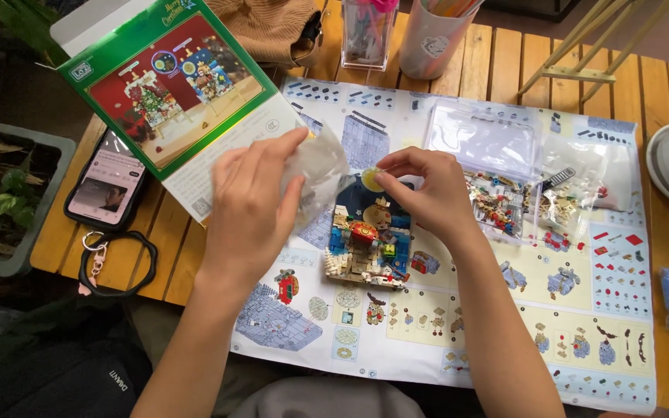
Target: Assembling a small Christmas-themed building block set on a wooden table, including opening parts bags and following instructions.
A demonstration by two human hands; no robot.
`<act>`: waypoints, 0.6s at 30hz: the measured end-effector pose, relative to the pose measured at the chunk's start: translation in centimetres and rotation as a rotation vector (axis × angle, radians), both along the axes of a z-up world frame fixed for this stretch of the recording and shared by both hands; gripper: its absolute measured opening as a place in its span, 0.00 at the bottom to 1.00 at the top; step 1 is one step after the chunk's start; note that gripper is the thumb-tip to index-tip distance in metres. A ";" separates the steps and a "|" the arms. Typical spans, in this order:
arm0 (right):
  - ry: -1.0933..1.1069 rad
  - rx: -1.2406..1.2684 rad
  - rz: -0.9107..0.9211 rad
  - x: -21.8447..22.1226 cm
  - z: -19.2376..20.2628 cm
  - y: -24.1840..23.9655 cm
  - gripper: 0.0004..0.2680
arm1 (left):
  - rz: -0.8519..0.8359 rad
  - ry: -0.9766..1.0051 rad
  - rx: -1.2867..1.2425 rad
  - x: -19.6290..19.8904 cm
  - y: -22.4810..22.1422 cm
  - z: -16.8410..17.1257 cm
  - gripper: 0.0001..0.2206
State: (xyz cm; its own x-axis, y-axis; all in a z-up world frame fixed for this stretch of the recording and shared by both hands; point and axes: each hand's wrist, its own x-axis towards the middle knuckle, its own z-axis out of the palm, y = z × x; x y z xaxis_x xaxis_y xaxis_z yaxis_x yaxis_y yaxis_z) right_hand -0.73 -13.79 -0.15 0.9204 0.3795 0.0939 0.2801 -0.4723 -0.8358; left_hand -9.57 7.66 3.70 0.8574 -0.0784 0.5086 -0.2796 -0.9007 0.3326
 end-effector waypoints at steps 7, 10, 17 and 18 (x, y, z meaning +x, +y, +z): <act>0.060 -0.003 -0.030 0.0 -0.1 -0.2 0.06 | -0.291 -0.193 -0.238 7.5 -1.7 3.1 0.17; 0.054 -0.002 -0.007 0.1 -0.2 -0.1 0.07 | -0.299 -0.156 -0.156 13.2 -2.8 0.4 0.18; -0.095 -0.121 0.031 0.1 -1.7 0.1 0.05 | -0.226 -0.109 -0.029 13.3 -2.8 -1.4 0.19; -0.105 -0.140 0.033 0.1 -1.8 0.1 0.05 | -0.262 -0.146 -0.128 11.7 -2.8 -0.9 0.17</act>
